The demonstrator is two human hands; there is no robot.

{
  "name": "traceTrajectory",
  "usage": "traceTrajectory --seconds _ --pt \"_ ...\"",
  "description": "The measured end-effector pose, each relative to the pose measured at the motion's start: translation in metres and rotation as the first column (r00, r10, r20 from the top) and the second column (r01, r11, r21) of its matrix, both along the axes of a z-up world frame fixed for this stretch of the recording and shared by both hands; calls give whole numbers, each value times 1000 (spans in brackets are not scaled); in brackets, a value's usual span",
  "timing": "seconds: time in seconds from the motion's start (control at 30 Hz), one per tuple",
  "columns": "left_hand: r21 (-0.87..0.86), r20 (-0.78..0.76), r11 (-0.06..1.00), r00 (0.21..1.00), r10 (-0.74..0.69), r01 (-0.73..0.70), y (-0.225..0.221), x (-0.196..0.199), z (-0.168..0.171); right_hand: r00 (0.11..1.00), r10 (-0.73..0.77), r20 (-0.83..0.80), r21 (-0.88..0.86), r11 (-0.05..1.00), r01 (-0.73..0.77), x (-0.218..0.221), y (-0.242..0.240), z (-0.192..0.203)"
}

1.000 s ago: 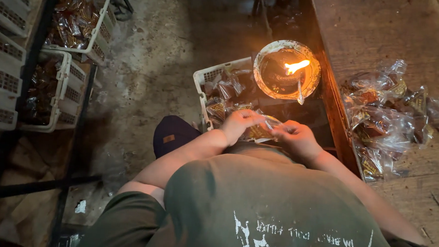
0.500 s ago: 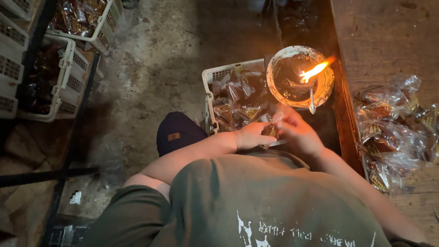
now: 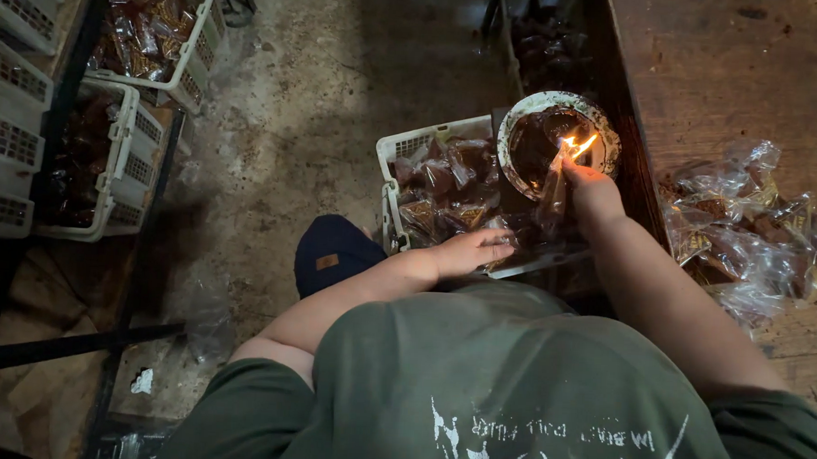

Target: Sealing small plastic bags containing food items by melting the edges over a candle flame.

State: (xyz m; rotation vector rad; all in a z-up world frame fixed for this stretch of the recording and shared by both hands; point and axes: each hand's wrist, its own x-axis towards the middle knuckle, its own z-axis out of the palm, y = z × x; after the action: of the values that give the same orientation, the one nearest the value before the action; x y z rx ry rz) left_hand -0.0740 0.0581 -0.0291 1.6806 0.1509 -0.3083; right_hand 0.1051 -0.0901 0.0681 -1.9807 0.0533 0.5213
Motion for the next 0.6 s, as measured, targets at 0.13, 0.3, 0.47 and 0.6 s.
traceTrajectory --seconds 0.13,0.3,0.47,0.6 --pt "61 -56 996 996 -68 72 8 -6 14 996 -19 -89 141 989 31 -54 -9 38" --pt "-348 -116 873 940 321 -341 -5 3 -28 913 228 -339 258 955 -142 -144 4 96" --pt "-180 72 975 987 146 -131 -8 -7 -17 875 137 -463 240 970 -25 -117 -68 21" --pt "-17 -202 975 955 216 -224 1 -7 -17 867 65 -494 319 941 111 -95 -97 -10"
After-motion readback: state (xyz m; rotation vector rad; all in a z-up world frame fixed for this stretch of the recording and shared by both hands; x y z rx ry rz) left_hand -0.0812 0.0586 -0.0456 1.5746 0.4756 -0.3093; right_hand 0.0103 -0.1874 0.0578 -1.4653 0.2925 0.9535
